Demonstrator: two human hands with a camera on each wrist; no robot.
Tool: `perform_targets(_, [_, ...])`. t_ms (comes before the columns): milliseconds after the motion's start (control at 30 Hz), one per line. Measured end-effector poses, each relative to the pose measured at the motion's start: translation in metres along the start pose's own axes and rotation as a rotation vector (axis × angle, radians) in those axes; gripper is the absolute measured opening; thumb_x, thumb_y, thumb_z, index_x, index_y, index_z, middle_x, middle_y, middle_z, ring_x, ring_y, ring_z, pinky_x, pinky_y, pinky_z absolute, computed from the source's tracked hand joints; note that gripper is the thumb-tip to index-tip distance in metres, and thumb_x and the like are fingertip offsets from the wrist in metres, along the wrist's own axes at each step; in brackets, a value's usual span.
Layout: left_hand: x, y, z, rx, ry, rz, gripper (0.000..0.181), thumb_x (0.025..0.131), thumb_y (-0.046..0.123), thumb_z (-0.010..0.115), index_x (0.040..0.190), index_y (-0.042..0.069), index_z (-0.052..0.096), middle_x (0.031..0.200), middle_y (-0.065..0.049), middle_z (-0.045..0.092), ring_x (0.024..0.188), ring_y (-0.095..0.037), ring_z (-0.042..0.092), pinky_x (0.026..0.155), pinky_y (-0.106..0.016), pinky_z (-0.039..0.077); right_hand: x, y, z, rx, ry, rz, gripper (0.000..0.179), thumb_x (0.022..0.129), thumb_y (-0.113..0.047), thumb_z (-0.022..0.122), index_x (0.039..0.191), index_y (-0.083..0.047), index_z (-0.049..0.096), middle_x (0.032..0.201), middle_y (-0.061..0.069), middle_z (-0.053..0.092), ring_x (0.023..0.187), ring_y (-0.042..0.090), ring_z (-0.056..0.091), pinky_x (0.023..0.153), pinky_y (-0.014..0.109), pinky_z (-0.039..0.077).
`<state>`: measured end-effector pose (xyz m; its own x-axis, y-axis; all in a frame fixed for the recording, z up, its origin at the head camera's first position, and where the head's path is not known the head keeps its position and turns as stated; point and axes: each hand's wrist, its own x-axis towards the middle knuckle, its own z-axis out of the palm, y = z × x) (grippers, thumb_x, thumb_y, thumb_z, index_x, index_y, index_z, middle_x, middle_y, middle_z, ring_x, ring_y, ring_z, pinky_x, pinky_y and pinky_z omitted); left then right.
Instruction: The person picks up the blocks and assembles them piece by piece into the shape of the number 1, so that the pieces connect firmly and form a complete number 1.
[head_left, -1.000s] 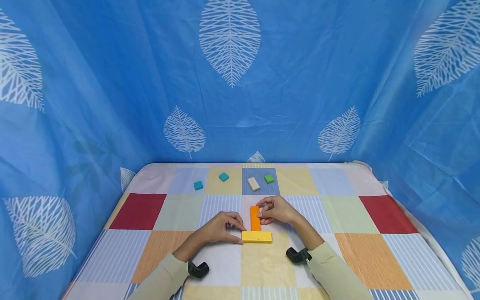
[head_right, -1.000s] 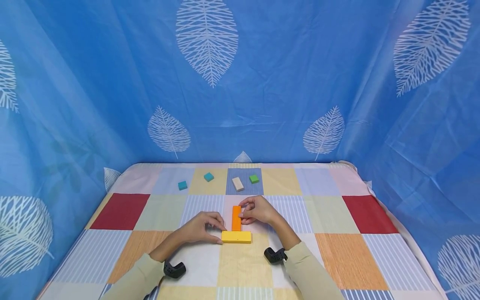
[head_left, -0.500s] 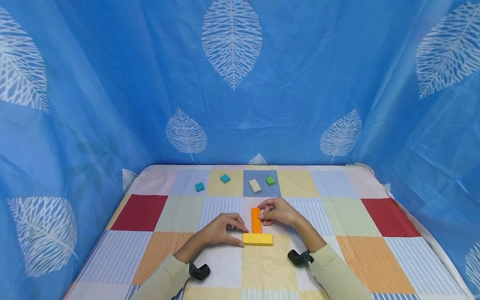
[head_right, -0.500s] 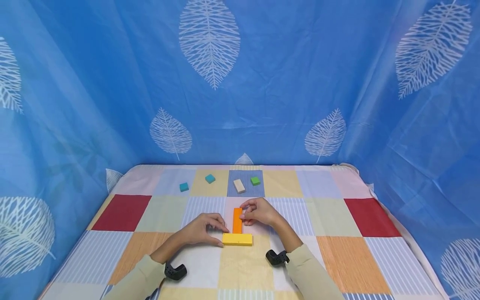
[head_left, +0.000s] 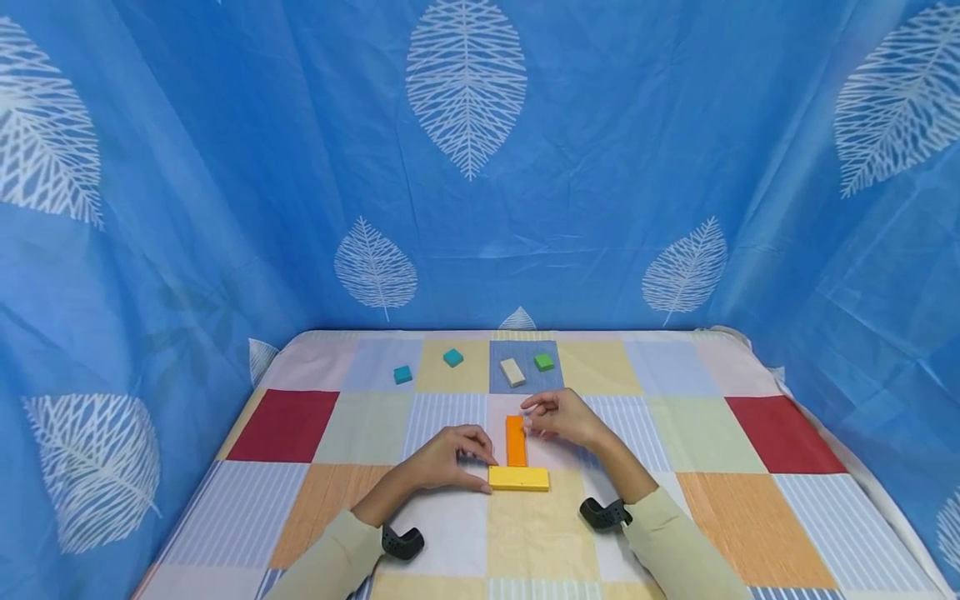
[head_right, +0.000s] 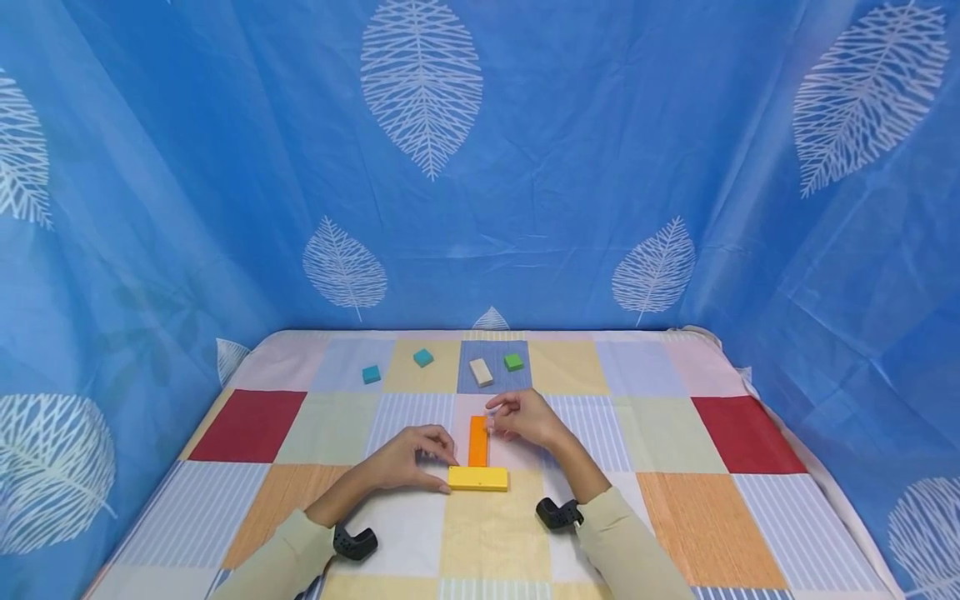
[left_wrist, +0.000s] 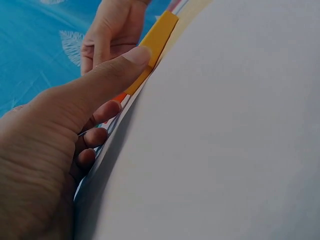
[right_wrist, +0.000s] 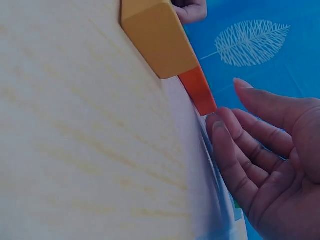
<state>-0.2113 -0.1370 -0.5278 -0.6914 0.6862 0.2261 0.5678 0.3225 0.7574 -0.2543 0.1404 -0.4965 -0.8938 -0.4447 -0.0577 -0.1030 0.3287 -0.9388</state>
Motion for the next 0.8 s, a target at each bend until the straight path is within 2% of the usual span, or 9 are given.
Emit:
perform_targets(133, [0.0, 0.0, 0.002, -0.033, 0.013, -0.021, 0.031, 0.074, 0.02, 0.092, 0.103, 0.014, 0.082, 0.1, 0.004, 0.07, 0.096, -0.016, 0.06, 0.093, -0.028, 0.05, 0.004, -0.001, -0.001, -0.019, 0.038, -0.031, 0.026, 0.093, -0.002, 0.069, 0.117, 0.007, 0.068, 0.087, 0.01, 0.068, 0.07, 0.024, 0.066, 0.063, 0.033, 0.058])
perform_targets(267, [0.0, -0.003, 0.003, -0.06, 0.01, 0.01, 0.033, 0.073, 0.015, 0.093, 0.105, 0.011, 0.081, 0.099, -0.001, 0.073, 0.093, -0.023, 0.063, 0.089, -0.028, 0.052, 0.009, -0.008, -0.004, -0.061, 0.075, -0.07, 0.025, 0.092, 0.0, 0.069, 0.116, 0.008, 0.069, 0.088, 0.01, 0.068, 0.07, 0.026, 0.066, 0.063, 0.036, 0.058])
perform_targets(433, [0.0, -0.005, 0.001, -0.057, -0.003, 0.03, 0.032, 0.076, 0.023, 0.092, 0.106, 0.016, 0.081, 0.097, 0.008, 0.072, 0.09, -0.012, 0.062, 0.085, -0.026, 0.052, 0.018, -0.015, -0.008, -0.15, 0.119, -0.142, 0.025, 0.091, -0.005, 0.074, 0.114, 0.005, 0.072, 0.089, 0.007, 0.07, 0.077, 0.021, 0.065, 0.063, 0.034, 0.057])
perform_targets(567, [0.0, -0.006, -0.001, -0.071, -0.012, 0.041, 0.032, 0.078, 0.026, 0.09, 0.107, 0.018, 0.081, 0.098, 0.011, 0.071, 0.091, -0.007, 0.061, 0.086, -0.026, 0.053, 0.025, -0.02, -0.011, -0.191, 0.147, -0.192, 0.026, 0.09, -0.004, 0.076, 0.114, 0.005, 0.072, 0.094, 0.01, 0.072, 0.085, 0.021, 0.066, 0.067, 0.029, 0.054])
perform_targets(800, [0.0, -0.004, -0.002, -0.063, -0.02, 0.024, 0.031, 0.078, 0.029, 0.09, 0.107, 0.018, 0.081, 0.098, 0.012, 0.071, 0.091, -0.007, 0.06, 0.085, -0.026, 0.052, 0.039, -0.024, -0.015, -0.229, 0.168, -0.179, 0.034, 0.088, -0.008, 0.079, 0.119, 0.004, 0.071, 0.109, 0.018, 0.071, 0.095, 0.027, 0.068, 0.076, 0.033, 0.056])
